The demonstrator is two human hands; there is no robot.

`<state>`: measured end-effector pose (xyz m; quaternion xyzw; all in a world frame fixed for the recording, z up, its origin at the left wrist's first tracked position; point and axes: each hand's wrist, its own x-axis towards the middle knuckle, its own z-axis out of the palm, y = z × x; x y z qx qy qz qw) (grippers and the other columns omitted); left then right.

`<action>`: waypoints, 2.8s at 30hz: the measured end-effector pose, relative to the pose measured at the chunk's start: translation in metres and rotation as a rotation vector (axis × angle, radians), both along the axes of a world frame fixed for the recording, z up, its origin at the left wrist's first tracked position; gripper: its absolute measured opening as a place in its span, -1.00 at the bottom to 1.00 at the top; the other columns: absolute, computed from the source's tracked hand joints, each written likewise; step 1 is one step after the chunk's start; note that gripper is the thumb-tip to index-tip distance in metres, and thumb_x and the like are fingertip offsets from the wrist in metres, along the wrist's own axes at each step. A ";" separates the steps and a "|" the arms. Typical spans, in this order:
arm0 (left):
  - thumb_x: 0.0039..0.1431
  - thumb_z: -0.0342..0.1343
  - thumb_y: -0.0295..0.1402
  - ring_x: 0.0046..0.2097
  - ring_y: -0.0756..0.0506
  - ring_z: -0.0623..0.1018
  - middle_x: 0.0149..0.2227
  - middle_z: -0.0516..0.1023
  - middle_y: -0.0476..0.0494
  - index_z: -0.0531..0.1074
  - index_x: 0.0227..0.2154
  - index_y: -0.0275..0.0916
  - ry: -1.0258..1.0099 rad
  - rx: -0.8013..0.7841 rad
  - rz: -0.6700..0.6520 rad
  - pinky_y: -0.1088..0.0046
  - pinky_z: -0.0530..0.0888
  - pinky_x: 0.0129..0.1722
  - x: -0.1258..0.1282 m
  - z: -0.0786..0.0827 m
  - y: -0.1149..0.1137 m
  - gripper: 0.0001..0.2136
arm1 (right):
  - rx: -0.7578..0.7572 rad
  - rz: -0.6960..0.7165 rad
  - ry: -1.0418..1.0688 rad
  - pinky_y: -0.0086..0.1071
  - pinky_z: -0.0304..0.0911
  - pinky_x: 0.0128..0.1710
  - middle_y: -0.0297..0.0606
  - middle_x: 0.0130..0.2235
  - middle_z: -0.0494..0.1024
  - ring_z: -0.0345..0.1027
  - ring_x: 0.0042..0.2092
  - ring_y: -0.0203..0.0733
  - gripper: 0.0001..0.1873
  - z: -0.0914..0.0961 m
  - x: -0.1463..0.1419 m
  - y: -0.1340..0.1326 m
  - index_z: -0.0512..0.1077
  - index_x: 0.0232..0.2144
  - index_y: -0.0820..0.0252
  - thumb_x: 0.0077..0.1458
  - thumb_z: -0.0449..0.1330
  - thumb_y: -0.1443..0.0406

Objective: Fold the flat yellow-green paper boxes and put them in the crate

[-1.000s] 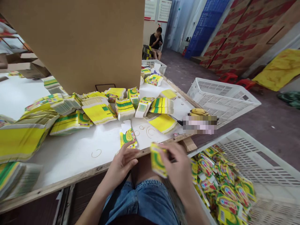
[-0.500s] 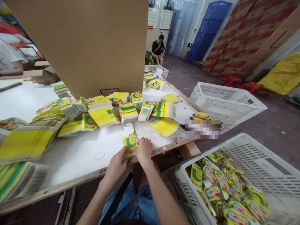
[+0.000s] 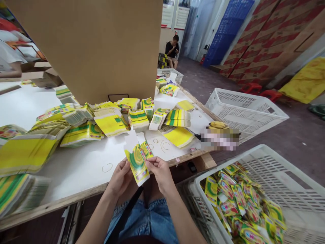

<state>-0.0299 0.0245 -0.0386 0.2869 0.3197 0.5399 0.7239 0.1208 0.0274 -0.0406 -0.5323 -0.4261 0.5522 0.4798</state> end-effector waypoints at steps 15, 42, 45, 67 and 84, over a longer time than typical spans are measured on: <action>-0.07 0.36 -0.24 -0.30 -0.15 0.64 -0.37 0.64 -0.10 0.41 -0.20 -0.27 0.078 -0.078 0.126 0.37 0.54 -0.29 0.017 0.006 -0.006 -0.61 | 0.034 -0.062 -0.009 -0.32 0.34 -0.39 -0.27 -0.49 0.53 0.41 -0.43 -0.17 -0.61 0.008 -0.005 -0.023 0.40 -0.48 0.21 -0.08 0.35 0.01; 0.11 0.24 -0.32 -0.19 -0.16 0.61 -0.12 0.60 -0.22 0.09 0.20 -0.09 0.137 0.107 -0.289 0.35 0.49 -0.18 0.000 0.004 -0.026 -0.37 | 0.265 0.076 -0.143 -0.38 0.28 -0.27 -0.31 -0.34 0.49 0.39 -0.30 -0.20 -0.76 0.028 0.034 -0.013 0.36 -0.18 0.10 0.15 0.19 0.13; 0.15 0.20 -0.31 -0.28 -0.10 0.60 -0.09 0.58 -0.22 0.24 0.11 -0.14 0.264 0.134 -0.239 0.40 0.49 -0.26 0.001 -0.001 -0.024 -0.53 | 0.239 0.026 -0.172 -0.35 0.29 -0.23 -0.26 -0.33 0.52 0.41 -0.25 -0.17 -0.69 0.032 0.037 -0.012 0.42 -0.18 0.15 0.18 0.12 0.07; 0.05 0.27 -0.37 -0.47 0.01 0.51 -0.34 0.59 -0.08 0.31 -0.04 -0.21 0.339 0.088 -0.135 0.54 0.42 -0.45 0.019 0.002 -0.021 -0.59 | 0.207 0.065 -0.267 -0.40 0.23 -0.35 -0.31 -0.34 0.47 0.30 -0.37 -0.23 -0.70 0.017 0.032 -0.016 0.45 -0.25 0.17 0.08 0.25 0.09; 0.16 0.12 -0.31 0.21 -0.24 0.38 0.17 0.40 -0.33 0.32 0.09 -0.25 0.945 0.294 0.056 0.11 0.27 0.22 0.002 -0.009 0.001 -0.57 | 0.457 -0.668 -1.280 -0.02 0.14 -0.03 -0.02 -0.22 0.48 0.29 -0.13 0.14 -0.59 0.062 0.144 -0.029 0.48 -0.19 0.23 0.08 0.12 0.04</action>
